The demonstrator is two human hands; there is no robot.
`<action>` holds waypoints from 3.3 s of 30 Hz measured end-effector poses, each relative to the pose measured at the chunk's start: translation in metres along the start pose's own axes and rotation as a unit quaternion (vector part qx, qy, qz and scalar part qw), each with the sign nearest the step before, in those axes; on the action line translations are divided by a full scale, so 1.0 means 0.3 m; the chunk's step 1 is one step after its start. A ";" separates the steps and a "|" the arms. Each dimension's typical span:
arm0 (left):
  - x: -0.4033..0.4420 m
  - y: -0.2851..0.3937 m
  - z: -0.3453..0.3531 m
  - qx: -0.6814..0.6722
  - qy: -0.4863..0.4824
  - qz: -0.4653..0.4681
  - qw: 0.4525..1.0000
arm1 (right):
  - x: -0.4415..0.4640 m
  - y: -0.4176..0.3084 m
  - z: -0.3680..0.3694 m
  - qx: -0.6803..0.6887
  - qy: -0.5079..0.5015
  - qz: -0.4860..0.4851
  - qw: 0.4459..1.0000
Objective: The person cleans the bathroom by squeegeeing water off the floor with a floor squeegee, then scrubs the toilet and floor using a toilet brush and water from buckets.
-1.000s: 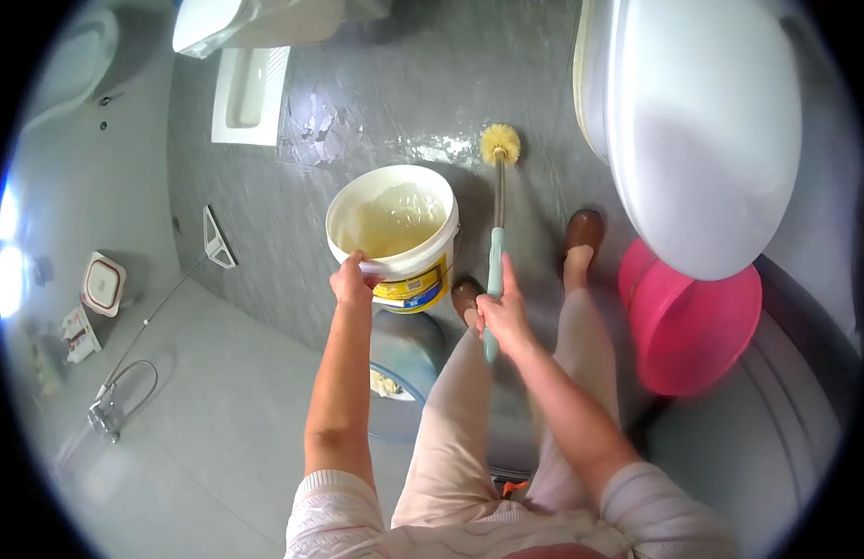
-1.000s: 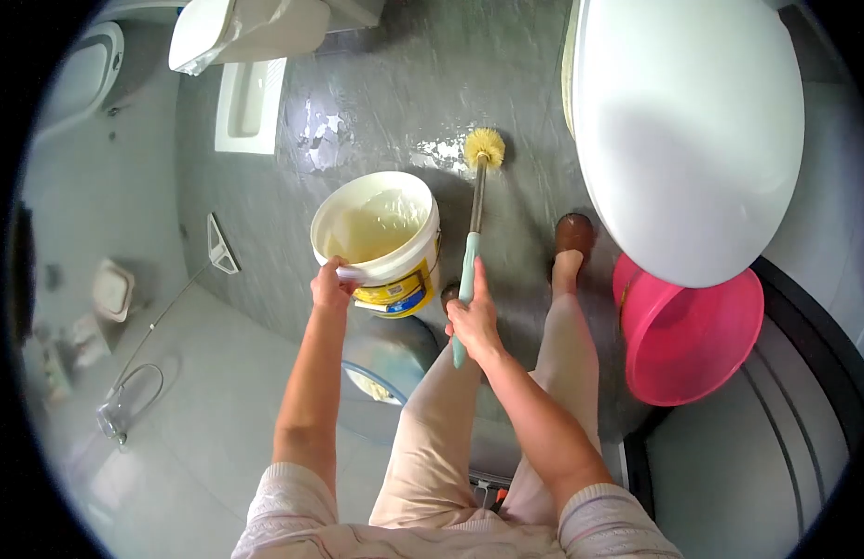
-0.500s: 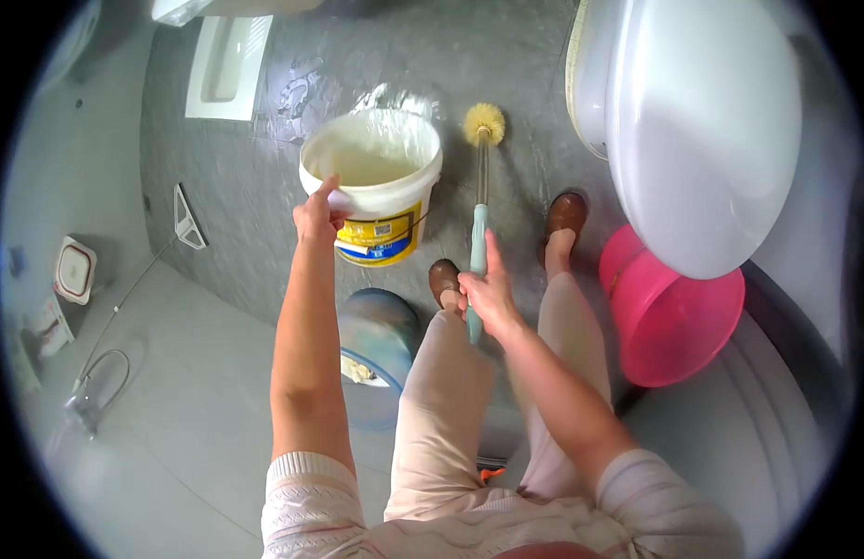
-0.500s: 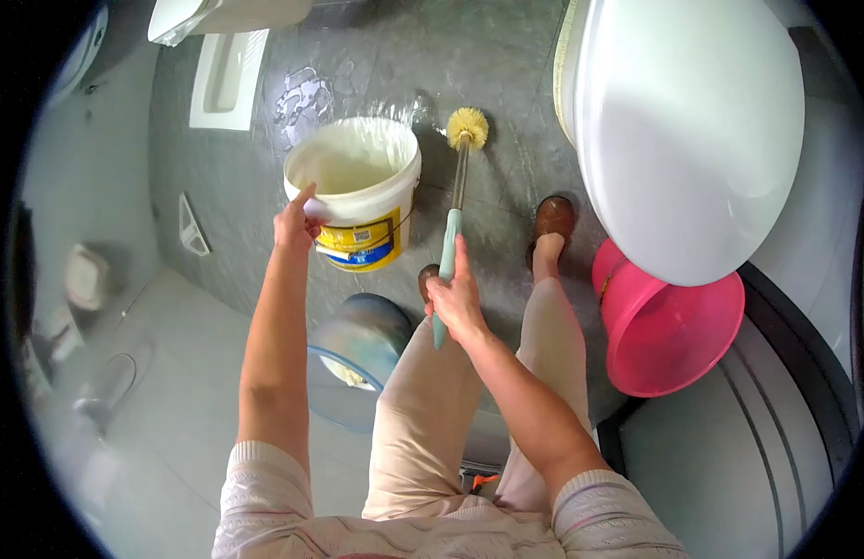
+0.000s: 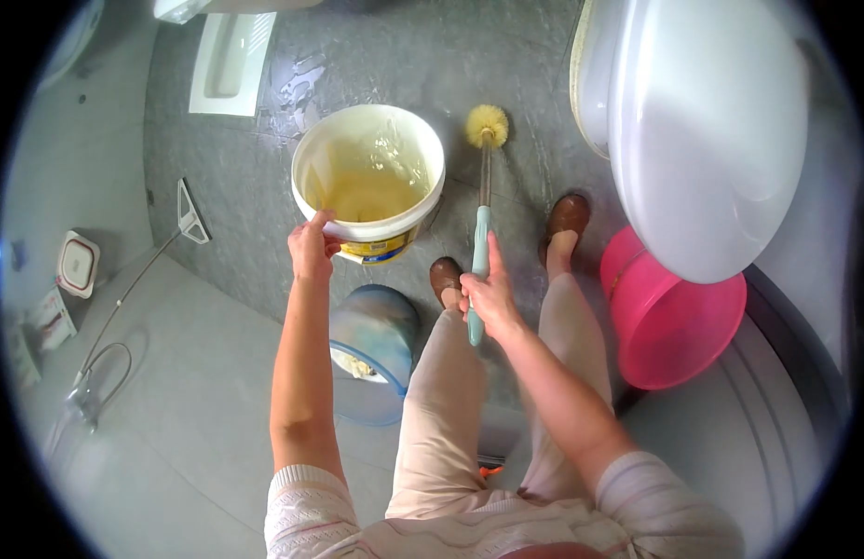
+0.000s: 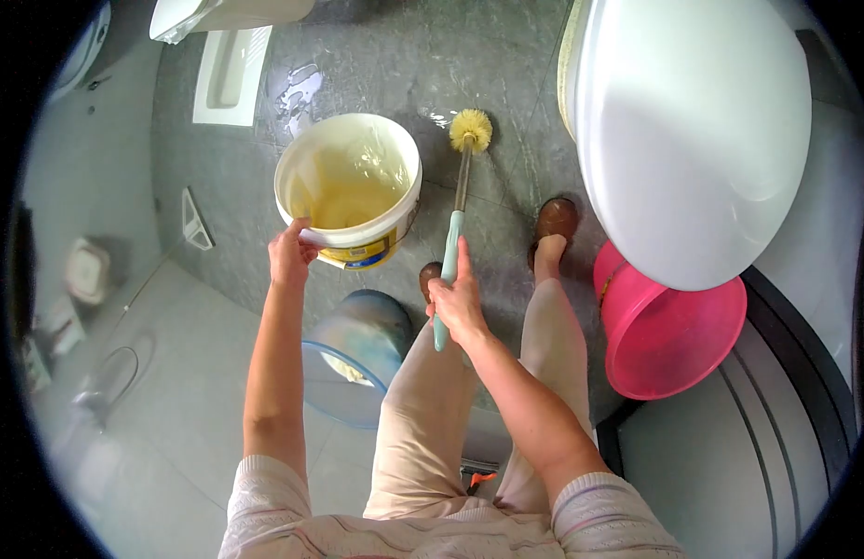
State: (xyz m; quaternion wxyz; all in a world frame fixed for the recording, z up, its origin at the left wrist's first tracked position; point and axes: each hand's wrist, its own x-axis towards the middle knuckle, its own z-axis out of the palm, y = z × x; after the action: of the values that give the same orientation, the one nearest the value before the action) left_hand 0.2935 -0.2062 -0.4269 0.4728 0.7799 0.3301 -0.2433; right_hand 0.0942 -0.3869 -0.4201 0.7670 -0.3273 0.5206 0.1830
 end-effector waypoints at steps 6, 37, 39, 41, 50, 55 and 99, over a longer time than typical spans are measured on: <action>-0.017 -0.039 0.024 0.020 0.061 -0.033 0.997 | -0.010 -0.030 -0.012 0.010 -0.005 0.003 1.000; 0.024 -0.085 -0.072 -0.105 0.131 -0.123 0.978 | 0.077 -0.162 0.011 0.002 -0.028 0.031 0.999; 0.031 -0.071 -0.047 -0.086 0.147 -0.133 0.977 | 0.076 -0.182 0.014 0.008 -0.033 0.030 0.999; 0.066 -0.068 -0.051 -0.055 0.141 -0.147 0.978 | 0.065 -0.204 0.007 -0.006 -0.037 0.031 0.999; 0.213 0.042 -0.111 -0.150 0.084 -0.122 0.977 | 0.093 -0.171 -0.020 -0.007 -0.040 0.015 0.999; 0.176 0.033 -0.076 -0.223 0.075 -0.072 0.969 | 0.087 -0.151 -0.032 -0.040 -0.032 0.018 0.999; -0.447 -0.433 0.286 -0.294 -0.281 -0.285 0.868 | 0.447 -0.489 -0.402 -0.567 0.204 -0.139 0.786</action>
State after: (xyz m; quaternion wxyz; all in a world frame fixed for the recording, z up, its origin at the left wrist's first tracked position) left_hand 0.1018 -0.2779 -0.4464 0.6628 0.3758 0.4473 -0.4683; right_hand 0.1557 -0.5839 -0.5269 0.3362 -0.8017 0.4165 0.2659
